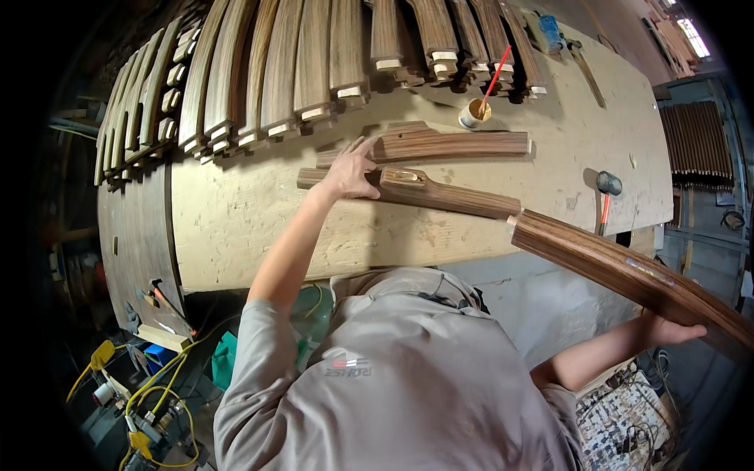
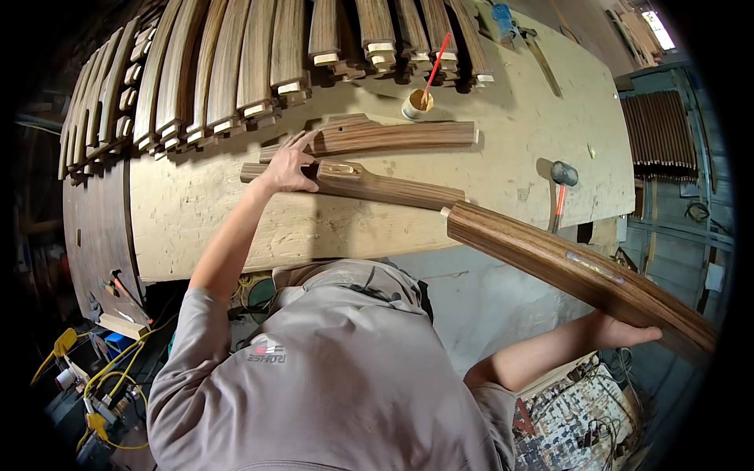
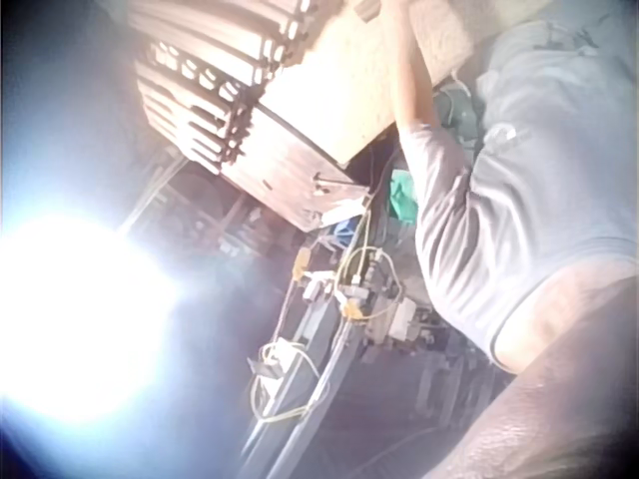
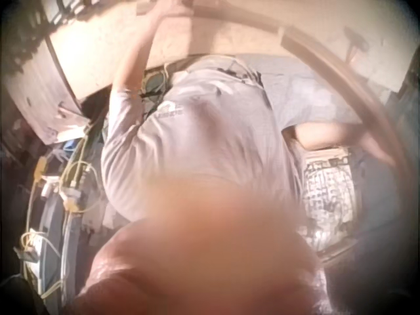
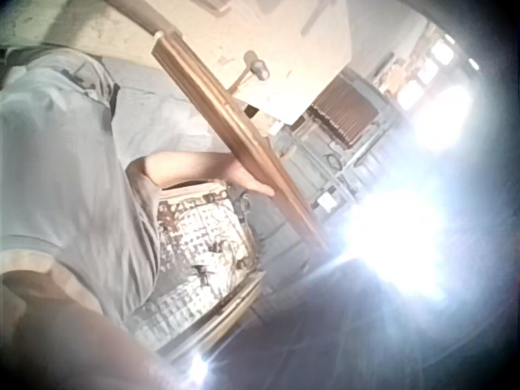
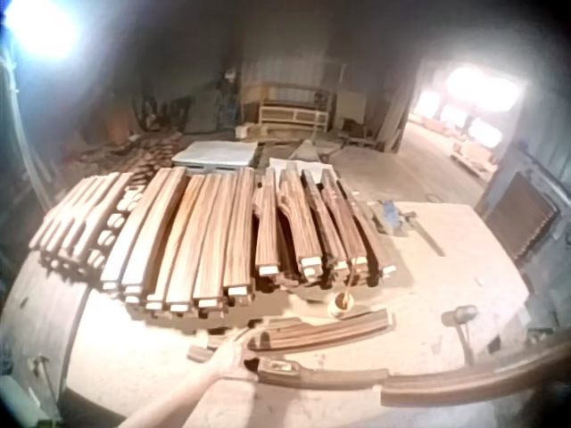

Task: The person applies glue with a brush to wooden chair components, joins the pieces together, and secures the joints by hammering them with a mallet.

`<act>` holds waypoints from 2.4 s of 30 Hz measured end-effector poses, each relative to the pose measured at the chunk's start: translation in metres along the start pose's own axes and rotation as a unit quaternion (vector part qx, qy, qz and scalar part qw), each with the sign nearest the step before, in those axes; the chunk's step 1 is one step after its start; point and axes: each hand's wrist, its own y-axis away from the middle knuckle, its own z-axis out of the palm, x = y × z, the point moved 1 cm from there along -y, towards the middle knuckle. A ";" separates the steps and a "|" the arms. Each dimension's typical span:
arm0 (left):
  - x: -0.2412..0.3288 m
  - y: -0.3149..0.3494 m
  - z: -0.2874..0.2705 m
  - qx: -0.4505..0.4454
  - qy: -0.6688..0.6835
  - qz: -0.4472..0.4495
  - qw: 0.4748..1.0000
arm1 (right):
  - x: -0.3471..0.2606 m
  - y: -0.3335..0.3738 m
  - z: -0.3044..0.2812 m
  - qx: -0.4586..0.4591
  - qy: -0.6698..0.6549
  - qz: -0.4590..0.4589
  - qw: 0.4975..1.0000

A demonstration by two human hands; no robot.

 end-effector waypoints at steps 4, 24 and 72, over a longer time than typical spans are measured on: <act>0.009 -0.006 -0.001 -0.109 -0.016 -0.076 0.991 | -0.008 0.003 -0.005 0.047 0.165 -0.025 0.985; 0.039 0.035 -0.040 -0.025 0.274 -0.175 0.945 | -0.011 -0.001 -0.006 0.113 0.093 0.019 0.989; 0.052 -0.006 0.076 0.184 0.135 -0.108 0.968 | 0.101 0.032 0.251 -0.154 -0.164 0.174 0.959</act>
